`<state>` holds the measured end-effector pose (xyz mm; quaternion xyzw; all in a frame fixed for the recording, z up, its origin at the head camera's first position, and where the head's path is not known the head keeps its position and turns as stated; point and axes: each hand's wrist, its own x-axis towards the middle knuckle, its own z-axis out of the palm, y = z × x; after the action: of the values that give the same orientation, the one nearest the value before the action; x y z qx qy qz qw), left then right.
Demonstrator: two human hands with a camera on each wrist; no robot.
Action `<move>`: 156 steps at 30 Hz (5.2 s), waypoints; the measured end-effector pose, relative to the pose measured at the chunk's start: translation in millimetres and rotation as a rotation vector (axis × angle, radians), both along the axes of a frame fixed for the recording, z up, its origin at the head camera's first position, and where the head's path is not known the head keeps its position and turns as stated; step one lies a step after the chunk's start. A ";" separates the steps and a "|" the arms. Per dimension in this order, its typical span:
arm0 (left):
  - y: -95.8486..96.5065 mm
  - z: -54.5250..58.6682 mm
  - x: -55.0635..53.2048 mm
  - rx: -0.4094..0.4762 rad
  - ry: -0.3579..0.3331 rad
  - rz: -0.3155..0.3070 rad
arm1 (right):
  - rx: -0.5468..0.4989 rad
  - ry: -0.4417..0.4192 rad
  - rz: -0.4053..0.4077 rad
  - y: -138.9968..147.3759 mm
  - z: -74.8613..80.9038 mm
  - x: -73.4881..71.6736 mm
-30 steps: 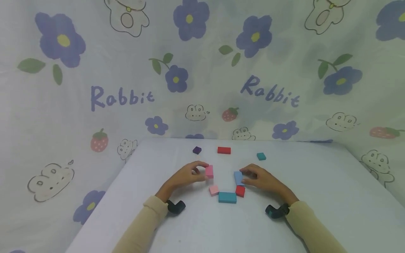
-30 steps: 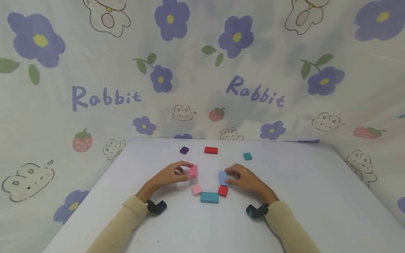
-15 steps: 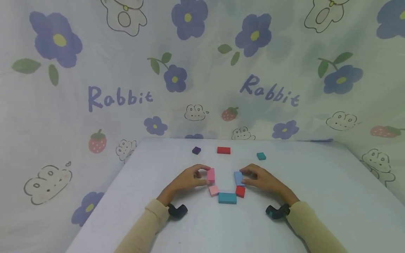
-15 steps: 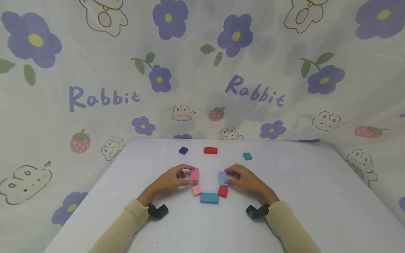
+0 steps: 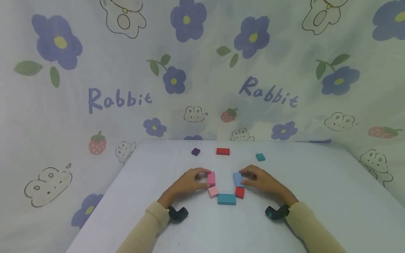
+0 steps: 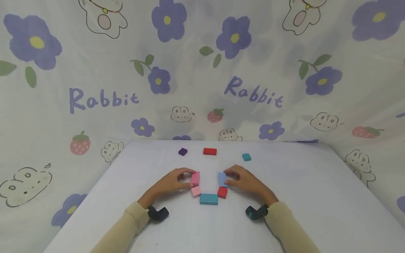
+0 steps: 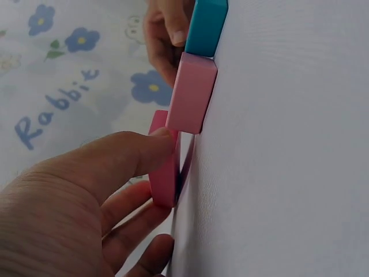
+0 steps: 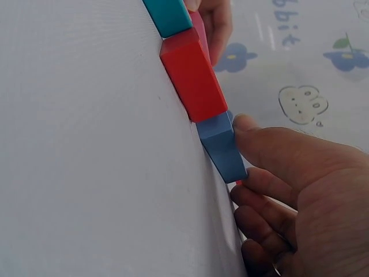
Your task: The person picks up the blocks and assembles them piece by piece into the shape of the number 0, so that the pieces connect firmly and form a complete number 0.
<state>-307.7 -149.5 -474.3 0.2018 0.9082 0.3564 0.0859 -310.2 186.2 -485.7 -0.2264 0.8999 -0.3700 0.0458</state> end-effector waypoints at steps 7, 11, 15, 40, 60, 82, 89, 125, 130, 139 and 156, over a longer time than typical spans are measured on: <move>-0.9 -2.6 -1.1 -0.003 0.012 -0.021 | 0.004 -0.009 -0.017 -0.1 -1.8 -1.3; -0.6 -5.4 -2.0 -0.014 0.008 -0.029 | 0.011 -0.008 -0.019 1.4 -4.3 -1.9; -1.3 -4.9 -1.9 -0.024 0.001 -0.032 | 0.009 0.004 -0.010 1.8 -5.3 -2.1; -4.0 -1.1 0.7 -0.005 -0.002 -0.025 | -0.001 0.010 -0.006 -0.9 -3.6 -4.2; -1.5 2.5 -2.6 0.025 0.000 -0.046 | 0.011 0.041 -0.006 4.4 -0.4 -5.0; -22.8 14.1 -30.4 0.070 0.093 0.266 | 0.005 0.012 -0.020 0.9 -6.8 -1.1; -23.9 21.9 -57.4 0.038 0.126 0.354 | 0.015 0.018 -0.025 4.6 -7.7 -1.1; -25.4 12.9 -105.1 -0.170 0.232 0.265 | -0.011 0.027 -0.004 -5.5 -11.0 -0.8; -26.1 10.1 -105.5 -0.112 0.237 0.263 | -0.001 0.027 -0.012 -5.9 -8.3 -0.8; -22.3 18.8 -100.4 -0.041 0.172 0.249 | 0.028 0.031 -0.038 0.0 -5.7 0.7; 3.3 22.6 -63.0 0.039 0.070 0.172 | 0.028 0.022 -0.039 0.6 -6.3 -0.3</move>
<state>-370.8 -146.1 -451.7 0.1370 0.9175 0.3729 0.0194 -310.6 186.8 -492.0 -0.2121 0.9096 -0.3558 0.0320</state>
